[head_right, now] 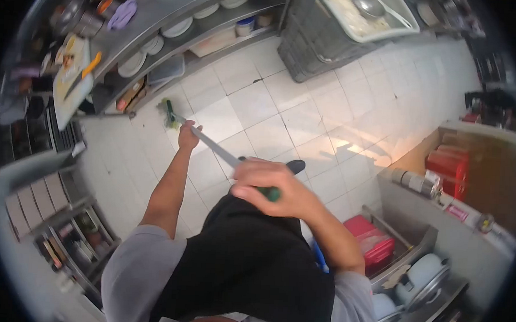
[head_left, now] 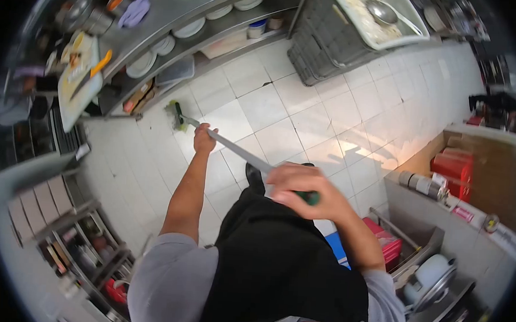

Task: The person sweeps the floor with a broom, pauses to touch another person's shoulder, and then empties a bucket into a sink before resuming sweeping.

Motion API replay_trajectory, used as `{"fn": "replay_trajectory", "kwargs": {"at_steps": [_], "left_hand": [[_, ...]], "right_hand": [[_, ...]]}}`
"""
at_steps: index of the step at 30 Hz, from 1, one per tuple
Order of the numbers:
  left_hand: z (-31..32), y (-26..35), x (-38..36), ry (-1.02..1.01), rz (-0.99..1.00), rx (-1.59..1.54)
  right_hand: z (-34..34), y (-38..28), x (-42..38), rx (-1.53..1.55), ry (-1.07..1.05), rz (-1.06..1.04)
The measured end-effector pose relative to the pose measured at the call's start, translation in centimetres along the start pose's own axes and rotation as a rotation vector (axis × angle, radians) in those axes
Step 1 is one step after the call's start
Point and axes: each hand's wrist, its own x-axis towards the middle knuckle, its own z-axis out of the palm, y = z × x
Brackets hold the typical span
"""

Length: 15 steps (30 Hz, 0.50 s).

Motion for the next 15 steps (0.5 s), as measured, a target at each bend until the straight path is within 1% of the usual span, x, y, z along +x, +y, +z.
{"fn": "replay_trajectory", "kwargs": {"at_steps": [1,3,4,5,6,7,8,9,10,11,12,13,14,15], "left_hand": [[-0.4,0.8,1.6,-0.08,-0.082,-0.001],[3.4,1.2,4.9,-0.003,0.155,-0.101],[5.3,3.8,5.9,-0.04,0.19,-0.189],[7.9,7.6,6.0,-0.079,0.22,-0.28],[9.5,12.6,4.2,-0.064,0.312,-0.38],[12.6,16.7,3.1,-0.068,0.422,-0.378],[14.5,21.6,0.6,-0.162,0.427,-0.376],[16.0,26.1,-2.3,-0.281,0.403,-0.488],[17.1,30.4,-4.5,-0.288,0.542,-0.465],[14.8,35.1,-7.2,-0.354,0.557,-0.351],[14.1,38.1,-9.7,-0.244,0.608,-0.375],[11.2,41.2,-11.6,-0.278,0.574,-0.341],[10.3,42.2,-12.4,-0.193,0.616,-0.369],[9.6,42.5,-12.9,-0.111,0.659,-0.397]], "right_hand": [[0.7,1.0,0.8,0.041,0.004,-0.021],[0.2,-1.1,1.0,-0.113,-0.041,0.015],[-0.6,-2.0,0.5,-0.152,-0.006,0.005],[-1.8,-3.3,-0.3,-0.16,0.011,0.009],[-3.3,-4.8,-1.4,-0.25,0.054,0.016],[-4.7,-6.3,-2.5,-0.333,0.087,0.022],[-6.2,-7.6,-3.6,-0.376,0.144,0.013],[-8.0,-9.0,-4.8,-0.426,0.201,-0.003],[-10.1,-10.8,-6.0,-0.431,0.23,-0.006],[-12.1,-12.6,-7.3,-0.435,0.26,-0.008],[-13.6,-14.5,-8.9,-0.399,0.365,-0.04],[-15.1,-15.8,-10.5,-0.36,0.475,-0.075],[-17.1,-16.5,-12.4,-0.359,0.491,-0.083],[-19.1,-17.1,-14.5,-0.271,0.424,-0.157]]}}
